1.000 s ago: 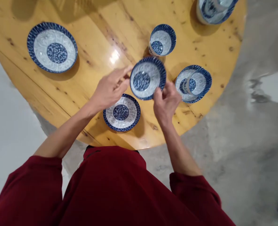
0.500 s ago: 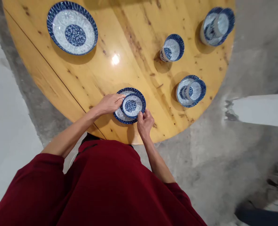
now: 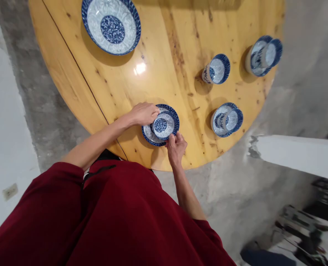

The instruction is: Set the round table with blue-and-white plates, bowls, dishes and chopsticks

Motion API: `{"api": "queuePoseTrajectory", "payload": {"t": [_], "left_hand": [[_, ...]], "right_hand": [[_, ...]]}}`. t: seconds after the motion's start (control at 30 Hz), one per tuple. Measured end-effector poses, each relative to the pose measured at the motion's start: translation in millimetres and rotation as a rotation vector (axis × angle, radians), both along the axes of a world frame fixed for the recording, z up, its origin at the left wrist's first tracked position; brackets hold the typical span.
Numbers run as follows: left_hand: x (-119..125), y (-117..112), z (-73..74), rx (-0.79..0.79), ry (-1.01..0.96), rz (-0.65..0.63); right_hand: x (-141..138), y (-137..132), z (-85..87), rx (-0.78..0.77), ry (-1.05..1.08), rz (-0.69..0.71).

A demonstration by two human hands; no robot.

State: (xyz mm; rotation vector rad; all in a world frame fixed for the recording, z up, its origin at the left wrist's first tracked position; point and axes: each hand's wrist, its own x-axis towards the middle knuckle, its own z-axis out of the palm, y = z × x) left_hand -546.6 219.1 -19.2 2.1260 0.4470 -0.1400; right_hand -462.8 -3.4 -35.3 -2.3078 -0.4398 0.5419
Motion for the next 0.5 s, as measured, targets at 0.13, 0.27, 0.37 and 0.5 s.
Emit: {"api": "queuePoseTrajectory", "payload": {"t": [0.13,0.27,0.37,0.5], "left_hand": [[1.5,1.3,-3.1,-0.025,-0.005,0.012],[3.2,-0.2,-3.9,0.015,0.008,-0.017],[4.0,-1.1,-3.2,0.048,0.012,-0.035],[3.4,-0.7,-3.7,0.072,-0.009,-0.030]], "right_hand": [[-2.7,-2.4,-0.6,-0.001,0.010,0.007],[-1.9,-4.3,-4.4,-0.012,-0.018,0.008],[-0.5,-5.4,-6.4,-0.035,-0.050,0.024],[1.7,-5.1,-7.8,-0.049,-0.041,0.044]]}}
